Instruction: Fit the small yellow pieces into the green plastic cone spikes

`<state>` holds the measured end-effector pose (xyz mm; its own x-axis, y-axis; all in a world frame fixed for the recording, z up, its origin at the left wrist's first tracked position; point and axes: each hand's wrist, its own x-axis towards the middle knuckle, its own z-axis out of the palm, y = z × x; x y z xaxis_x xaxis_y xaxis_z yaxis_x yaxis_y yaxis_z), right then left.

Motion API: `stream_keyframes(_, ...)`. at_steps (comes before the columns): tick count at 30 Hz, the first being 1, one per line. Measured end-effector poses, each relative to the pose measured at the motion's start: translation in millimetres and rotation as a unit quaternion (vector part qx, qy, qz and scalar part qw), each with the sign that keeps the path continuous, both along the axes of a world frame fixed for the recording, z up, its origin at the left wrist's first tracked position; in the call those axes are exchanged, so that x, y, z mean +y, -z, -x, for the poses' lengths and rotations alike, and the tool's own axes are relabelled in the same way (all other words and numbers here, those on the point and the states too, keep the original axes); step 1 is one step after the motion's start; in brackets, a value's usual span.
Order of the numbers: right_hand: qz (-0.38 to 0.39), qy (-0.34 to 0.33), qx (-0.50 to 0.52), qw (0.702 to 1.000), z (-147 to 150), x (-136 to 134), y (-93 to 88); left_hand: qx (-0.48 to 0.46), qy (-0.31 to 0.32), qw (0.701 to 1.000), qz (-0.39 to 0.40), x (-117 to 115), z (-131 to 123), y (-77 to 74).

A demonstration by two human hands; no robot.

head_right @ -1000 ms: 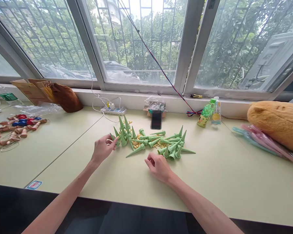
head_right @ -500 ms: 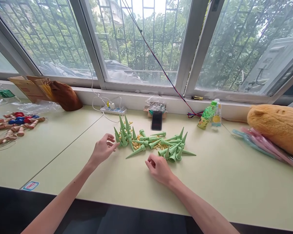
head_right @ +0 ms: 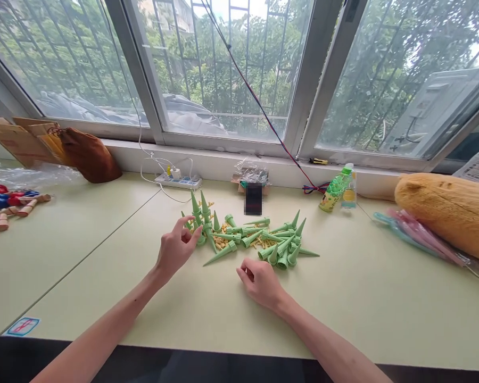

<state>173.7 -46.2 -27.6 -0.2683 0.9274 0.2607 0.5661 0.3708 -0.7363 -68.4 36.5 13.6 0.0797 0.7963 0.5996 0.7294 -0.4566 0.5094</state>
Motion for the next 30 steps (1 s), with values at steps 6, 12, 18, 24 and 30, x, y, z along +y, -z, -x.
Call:
stream_keyframes(6, -0.031, 0.002, -0.054, 0.998, 2, 0, 0.3, -0.03, 0.013, 0.998, 0.051, -6, 0, 6.4)
stream_keyframes(12, -0.04, 0.0, -0.094, 0.995, 4, -2, 0.6, -0.037, 0.027, 0.995, 0.088, -4, -4, 12.1)
stream_keyframes(18, -0.063, 0.001, -0.127, 0.99, 4, -3, 2.6, -0.019, 0.05, 0.994, 0.099, 0, -3, 18.4)
stream_keyframes(24, -0.082, 0.005, -0.153, 0.985, 5, -2, 3.3, 0.005, 0.066, 0.995, 0.08, 3, -1, 23.0)
stream_keyframes(30, -0.089, 0.004, -0.175, 0.981, 6, 0, 4.8, 0.006, 0.078, 0.997, -0.012, 2, -2, 22.0)
